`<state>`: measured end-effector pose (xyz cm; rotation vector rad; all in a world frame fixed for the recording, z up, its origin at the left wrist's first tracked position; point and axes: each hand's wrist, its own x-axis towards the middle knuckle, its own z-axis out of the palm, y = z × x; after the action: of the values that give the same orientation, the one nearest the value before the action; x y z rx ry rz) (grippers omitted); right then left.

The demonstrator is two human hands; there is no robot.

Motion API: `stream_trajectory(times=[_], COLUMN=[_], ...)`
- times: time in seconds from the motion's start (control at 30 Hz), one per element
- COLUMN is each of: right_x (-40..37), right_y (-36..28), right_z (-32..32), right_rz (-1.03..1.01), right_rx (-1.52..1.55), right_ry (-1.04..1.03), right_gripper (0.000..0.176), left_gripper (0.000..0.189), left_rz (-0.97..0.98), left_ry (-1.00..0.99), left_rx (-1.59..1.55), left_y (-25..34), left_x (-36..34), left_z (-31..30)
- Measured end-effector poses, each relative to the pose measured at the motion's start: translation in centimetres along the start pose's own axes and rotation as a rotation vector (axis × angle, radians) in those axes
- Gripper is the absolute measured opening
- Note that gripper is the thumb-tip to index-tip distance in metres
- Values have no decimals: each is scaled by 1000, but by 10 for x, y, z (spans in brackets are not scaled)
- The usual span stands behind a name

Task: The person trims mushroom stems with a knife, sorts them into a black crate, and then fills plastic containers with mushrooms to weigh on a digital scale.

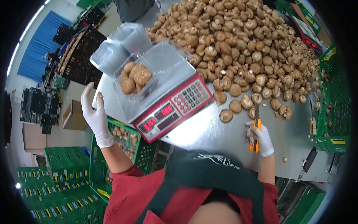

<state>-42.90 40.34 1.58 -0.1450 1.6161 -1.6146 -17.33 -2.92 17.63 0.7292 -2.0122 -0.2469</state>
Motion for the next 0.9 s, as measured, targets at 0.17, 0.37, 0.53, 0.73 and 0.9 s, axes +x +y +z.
stream_trajectory(times=[0.17,0.37,0.53,0.73,0.9], right_x=[-1,-2,-15,-65,-85], right_y=[0,4,-3,-6,-6], right_z=[-2,-7,-9,-84,-152], right_rz=[-13,-45,11,-163,-321], right_rx=[12,57,54,68,223], right_ry=[-26,-65,21,472,788], right_gripper=[25,24,23,31,34], left_gripper=[33,41,57,89,86], left_rz=[-14,-13,23,145,165], left_ry=[-11,-256,-812,-930,-926], left_rx=[-76,-290,-499,-458,-497], left_y=[25,65,119,146,180], left_x=[-32,-89,-159,-197,-189], left_z=[9,63,123,190,202])
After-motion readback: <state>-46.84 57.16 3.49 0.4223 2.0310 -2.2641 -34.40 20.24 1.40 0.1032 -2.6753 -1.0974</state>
